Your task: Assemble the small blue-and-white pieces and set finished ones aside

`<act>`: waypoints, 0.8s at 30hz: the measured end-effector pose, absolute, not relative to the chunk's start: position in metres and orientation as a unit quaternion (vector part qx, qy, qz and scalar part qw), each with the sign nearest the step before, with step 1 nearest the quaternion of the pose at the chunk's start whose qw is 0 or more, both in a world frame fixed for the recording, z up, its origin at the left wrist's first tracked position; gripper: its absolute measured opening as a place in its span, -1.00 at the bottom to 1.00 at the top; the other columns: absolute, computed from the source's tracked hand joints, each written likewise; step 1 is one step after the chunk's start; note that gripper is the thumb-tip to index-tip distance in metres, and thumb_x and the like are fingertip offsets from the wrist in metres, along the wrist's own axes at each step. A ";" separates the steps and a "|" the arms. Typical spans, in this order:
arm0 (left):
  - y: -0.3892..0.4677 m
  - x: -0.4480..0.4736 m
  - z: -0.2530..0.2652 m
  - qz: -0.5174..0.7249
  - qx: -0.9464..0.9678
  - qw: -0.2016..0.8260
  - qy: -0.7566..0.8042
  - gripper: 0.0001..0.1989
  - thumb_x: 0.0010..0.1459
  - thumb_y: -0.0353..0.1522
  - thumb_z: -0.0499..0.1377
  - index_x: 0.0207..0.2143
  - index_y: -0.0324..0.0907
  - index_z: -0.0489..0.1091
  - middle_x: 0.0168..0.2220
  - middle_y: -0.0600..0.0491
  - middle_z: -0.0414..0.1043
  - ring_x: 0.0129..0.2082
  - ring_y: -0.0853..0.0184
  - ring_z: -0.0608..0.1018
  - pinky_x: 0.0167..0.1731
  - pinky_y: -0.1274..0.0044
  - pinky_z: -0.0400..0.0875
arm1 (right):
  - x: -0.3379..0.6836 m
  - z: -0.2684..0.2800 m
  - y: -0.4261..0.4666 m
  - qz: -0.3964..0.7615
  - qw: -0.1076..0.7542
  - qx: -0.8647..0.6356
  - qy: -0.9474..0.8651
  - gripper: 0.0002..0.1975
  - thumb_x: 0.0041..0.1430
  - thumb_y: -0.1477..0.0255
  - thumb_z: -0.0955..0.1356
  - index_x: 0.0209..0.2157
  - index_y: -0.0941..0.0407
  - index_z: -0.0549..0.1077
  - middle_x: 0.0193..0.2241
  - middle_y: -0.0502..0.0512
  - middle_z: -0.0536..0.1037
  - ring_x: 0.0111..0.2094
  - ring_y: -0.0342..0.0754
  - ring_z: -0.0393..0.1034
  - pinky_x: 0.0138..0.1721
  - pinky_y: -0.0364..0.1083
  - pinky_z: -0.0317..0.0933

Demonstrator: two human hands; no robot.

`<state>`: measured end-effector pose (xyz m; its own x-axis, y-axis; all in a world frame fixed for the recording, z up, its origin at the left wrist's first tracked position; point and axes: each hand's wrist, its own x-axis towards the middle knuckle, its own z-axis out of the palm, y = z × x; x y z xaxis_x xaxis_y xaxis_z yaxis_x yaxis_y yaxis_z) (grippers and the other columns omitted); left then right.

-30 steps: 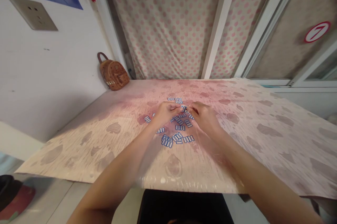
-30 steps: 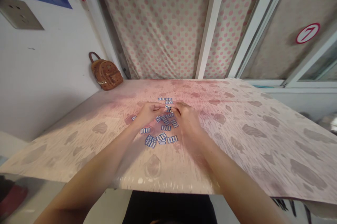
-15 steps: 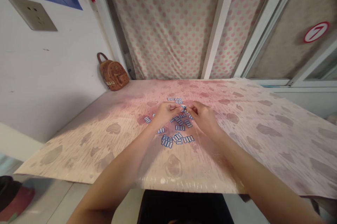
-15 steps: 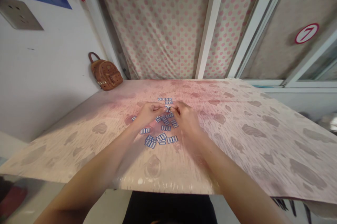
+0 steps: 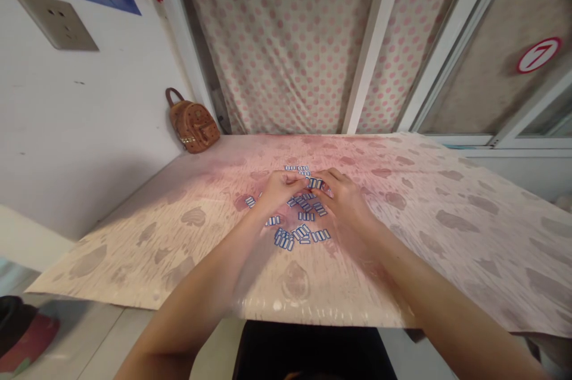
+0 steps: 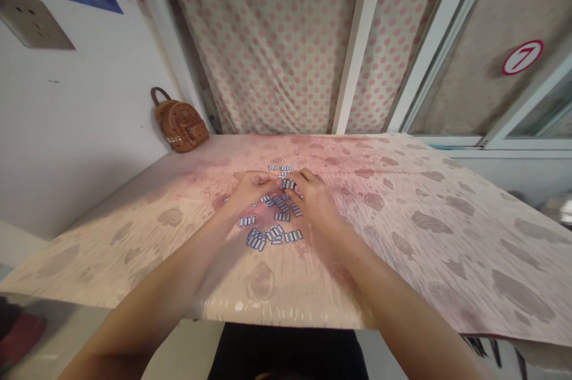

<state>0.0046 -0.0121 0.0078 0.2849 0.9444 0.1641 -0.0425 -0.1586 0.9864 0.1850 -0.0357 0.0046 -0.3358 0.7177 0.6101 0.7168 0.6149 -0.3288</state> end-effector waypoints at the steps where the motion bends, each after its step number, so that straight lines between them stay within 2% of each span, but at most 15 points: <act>1: -0.012 0.005 0.008 0.466 0.600 0.532 0.374 -0.75 -0.04 -0.26 0.34 -0.39 -0.29 0.57 -0.40 -0.02 0.58 -0.40 0.34 0.57 -0.28 0.51 0.46 | 0.185 0.004 -0.035 0.003 0.375 -0.437 -0.818 -0.74 0.20 0.47 0.31 -0.06 0.06 0.45 -0.16 0.17 0.49 -0.17 0.08 0.42 -0.12 0.05 0.29; 10: -0.012 0.007 0.008 0.474 0.587 0.545 0.367 -0.76 -0.07 -0.25 0.35 -0.44 -0.28 0.56 -0.45 0.02 0.57 -0.43 0.37 0.56 -0.30 0.52 0.47 | 0.184 0.001 -0.033 0.024 0.383 -0.437 -0.813 -0.74 0.21 0.48 0.30 -0.06 0.08 0.45 -0.18 0.14 0.51 -0.24 0.01 0.43 -0.19 -0.04 0.27; 17: -0.008 0.011 -0.001 0.497 0.581 0.529 0.368 -0.73 -0.07 -0.24 0.35 -0.39 -0.28 0.56 -0.40 0.01 0.59 -0.43 0.36 0.57 -0.27 0.49 0.49 | 0.180 -0.008 -0.032 0.046 0.396 -0.477 -0.783 -0.71 0.17 0.46 0.31 -0.06 0.04 0.46 -0.35 0.05 0.53 -0.41 -0.06 0.37 -0.36 -0.12 0.20; 21: -0.002 0.003 0.001 0.517 0.584 0.478 0.405 -0.78 -0.03 -0.28 0.32 -0.38 -0.26 0.57 -0.37 0.00 0.61 -0.40 0.33 0.59 -0.33 0.53 0.46 | 0.192 -0.002 -0.028 0.092 0.441 -0.492 -0.745 -0.72 0.19 0.46 0.27 -0.07 0.09 0.46 -0.37 0.06 0.56 -0.38 -0.06 0.42 -0.31 -0.13 0.21; 24: 0.004 -0.008 0.005 0.539 0.571 0.434 0.441 -0.79 -0.03 -0.27 0.31 -0.40 -0.26 0.57 -0.40 0.00 0.61 -0.38 0.30 0.61 -0.35 0.54 0.46 | 0.210 0.000 -0.018 0.032 0.436 -0.553 -0.709 -0.73 0.18 0.51 0.21 -0.21 0.12 0.51 -0.39 0.09 0.57 -0.39 -0.04 0.42 -0.31 -0.11 0.18</act>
